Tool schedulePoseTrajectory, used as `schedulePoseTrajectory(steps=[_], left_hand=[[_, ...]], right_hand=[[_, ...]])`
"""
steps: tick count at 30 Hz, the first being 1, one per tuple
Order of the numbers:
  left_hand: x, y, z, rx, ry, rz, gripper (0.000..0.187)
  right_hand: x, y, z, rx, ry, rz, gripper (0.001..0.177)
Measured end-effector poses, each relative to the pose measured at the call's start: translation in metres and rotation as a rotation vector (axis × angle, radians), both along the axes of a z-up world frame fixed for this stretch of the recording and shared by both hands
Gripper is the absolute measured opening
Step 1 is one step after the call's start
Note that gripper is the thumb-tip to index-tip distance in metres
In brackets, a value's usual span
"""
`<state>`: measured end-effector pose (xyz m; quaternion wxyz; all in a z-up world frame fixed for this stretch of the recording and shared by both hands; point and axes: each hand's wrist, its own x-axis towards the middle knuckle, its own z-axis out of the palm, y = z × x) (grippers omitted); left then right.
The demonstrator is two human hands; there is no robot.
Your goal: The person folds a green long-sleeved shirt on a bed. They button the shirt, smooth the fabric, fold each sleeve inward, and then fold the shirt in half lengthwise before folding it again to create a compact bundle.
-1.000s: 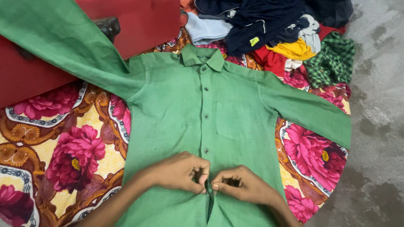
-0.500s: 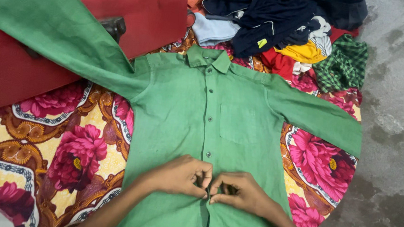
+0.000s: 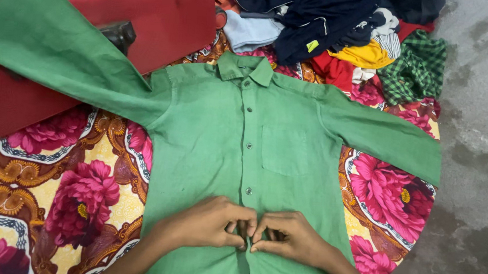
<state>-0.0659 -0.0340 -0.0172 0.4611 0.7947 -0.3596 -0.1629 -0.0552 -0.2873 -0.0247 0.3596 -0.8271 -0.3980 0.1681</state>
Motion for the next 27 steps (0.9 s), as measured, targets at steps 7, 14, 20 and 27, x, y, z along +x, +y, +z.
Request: schedulePoseTrajectory(steps=[7, 14, 20, 27], left_hand=[[0.000, 0.004, -0.004, -0.091, -0.065, -0.039, 0.012], [-0.003, 0.003, -0.002, -0.009, -0.149, -0.016, 0.008], [-0.006, 0.000, 0.000, -0.048, -0.208, 0.053, 0.011], [-0.007, 0.004, 0.009, -0.158, -0.170, 0.083, 0.009]], right_hand=[[0.002, 0.000, 0.006, 0.080, -0.051, 0.085, 0.011], [-0.002, 0.001, 0.005, 0.050, -0.112, 0.041, 0.014], [-0.008, 0.001, 0.004, 0.110, -0.203, 0.006, 0.012], [-0.009, -0.001, 0.001, 0.107, -0.170, -0.044, 0.012]])
